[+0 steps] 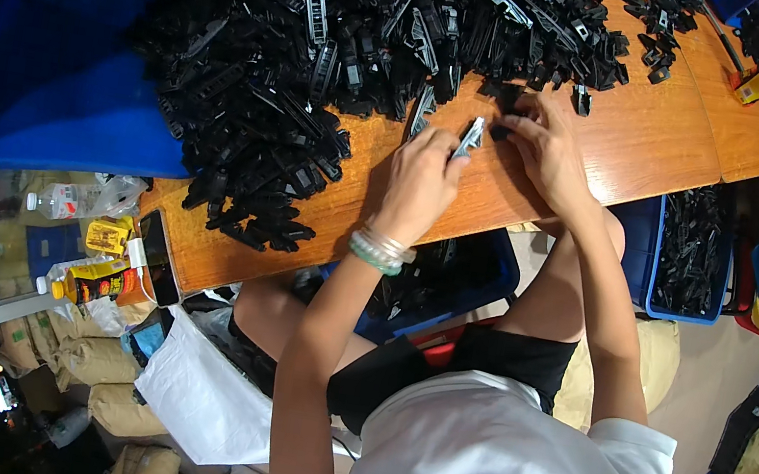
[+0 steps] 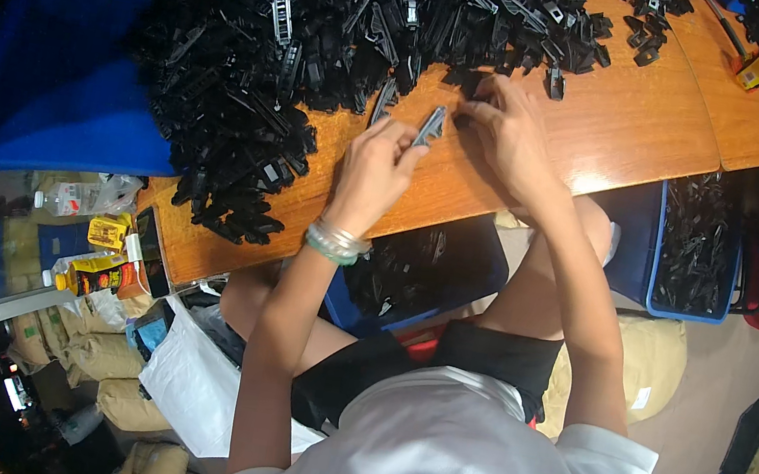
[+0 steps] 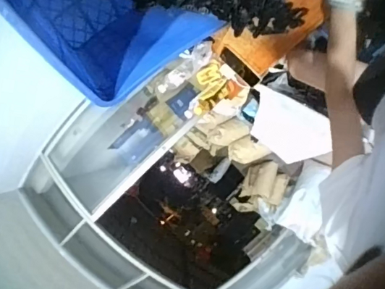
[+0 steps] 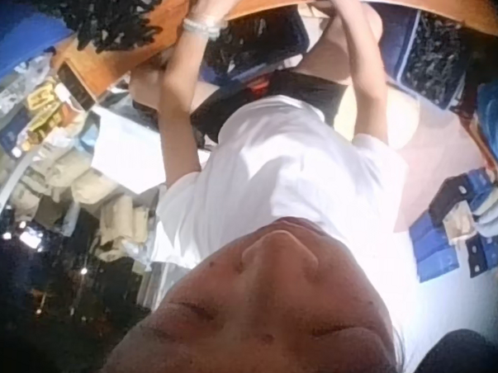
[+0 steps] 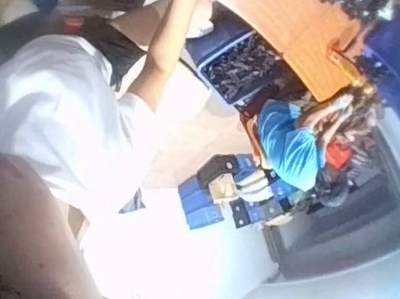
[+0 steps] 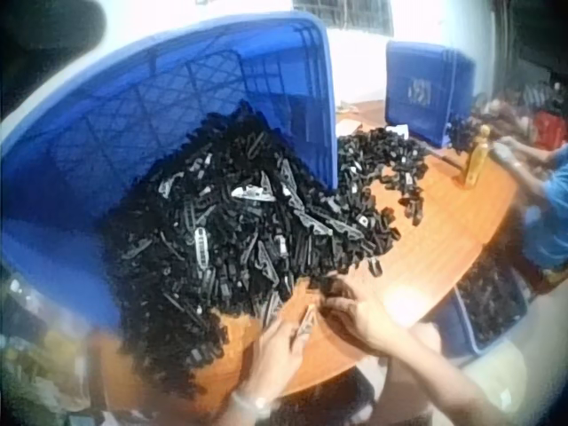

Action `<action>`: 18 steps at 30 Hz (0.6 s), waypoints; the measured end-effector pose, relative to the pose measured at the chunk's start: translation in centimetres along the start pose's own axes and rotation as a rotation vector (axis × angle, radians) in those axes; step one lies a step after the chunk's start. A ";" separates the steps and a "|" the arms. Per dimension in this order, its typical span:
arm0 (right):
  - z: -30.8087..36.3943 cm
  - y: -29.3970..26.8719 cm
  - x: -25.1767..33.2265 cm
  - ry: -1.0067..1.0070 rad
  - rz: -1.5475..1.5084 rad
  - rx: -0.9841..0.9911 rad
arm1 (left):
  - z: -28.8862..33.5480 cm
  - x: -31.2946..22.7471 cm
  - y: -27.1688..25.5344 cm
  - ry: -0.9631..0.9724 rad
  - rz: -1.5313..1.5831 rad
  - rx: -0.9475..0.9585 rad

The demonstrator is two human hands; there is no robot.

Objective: The person assembles small plastic components by hand at a table.

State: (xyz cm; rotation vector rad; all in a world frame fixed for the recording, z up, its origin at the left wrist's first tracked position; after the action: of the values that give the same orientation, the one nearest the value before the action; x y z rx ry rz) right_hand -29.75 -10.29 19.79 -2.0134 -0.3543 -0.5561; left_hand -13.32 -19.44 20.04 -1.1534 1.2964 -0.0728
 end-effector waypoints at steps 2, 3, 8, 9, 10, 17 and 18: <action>1.1 -0.8 0.5 0.026 -0.044 0.052 | 0.9 0.5 -0.7 -0.010 0.110 -0.035; 1.5 -1.2 0.5 -0.021 -0.031 0.051 | 1.1 0.7 -1.2 -0.041 0.079 -0.033; 2.5 -0.3 1.6 0.226 0.016 -0.216 | 1.0 0.4 -2.1 -0.092 -0.267 -0.110; 2.4 0.4 2.0 0.299 0.130 -0.162 | 1.1 0.2 -1.9 -0.097 -0.236 -0.108; 2.5 1.1 2.2 0.372 0.244 -0.105 | 1.2 0.1 -1.7 -0.096 -0.234 -0.104; 4.7 0.9 2.5 0.256 0.121 -0.137 | 3.1 0.7 -1.3 0.132 -0.003 0.025; 5.1 0.5 2.6 0.245 0.135 -0.171 | 3.2 0.7 -1.4 0.128 -0.002 0.025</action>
State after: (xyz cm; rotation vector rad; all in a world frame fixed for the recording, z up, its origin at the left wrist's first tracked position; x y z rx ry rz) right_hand -26.09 -6.02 18.65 -2.0842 -0.0218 -0.7593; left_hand -9.89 -18.61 20.04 -1.1437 1.4037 -0.1663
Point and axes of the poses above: each hand's wrist, its own z-axis away from the middle knuckle, its own y-axis out of the palm, x = y × z, the point moved 2 cm from there along -z, towards the middle knuckle, and after that the axes turned 3 degrees about x, right-handed, at the moved point
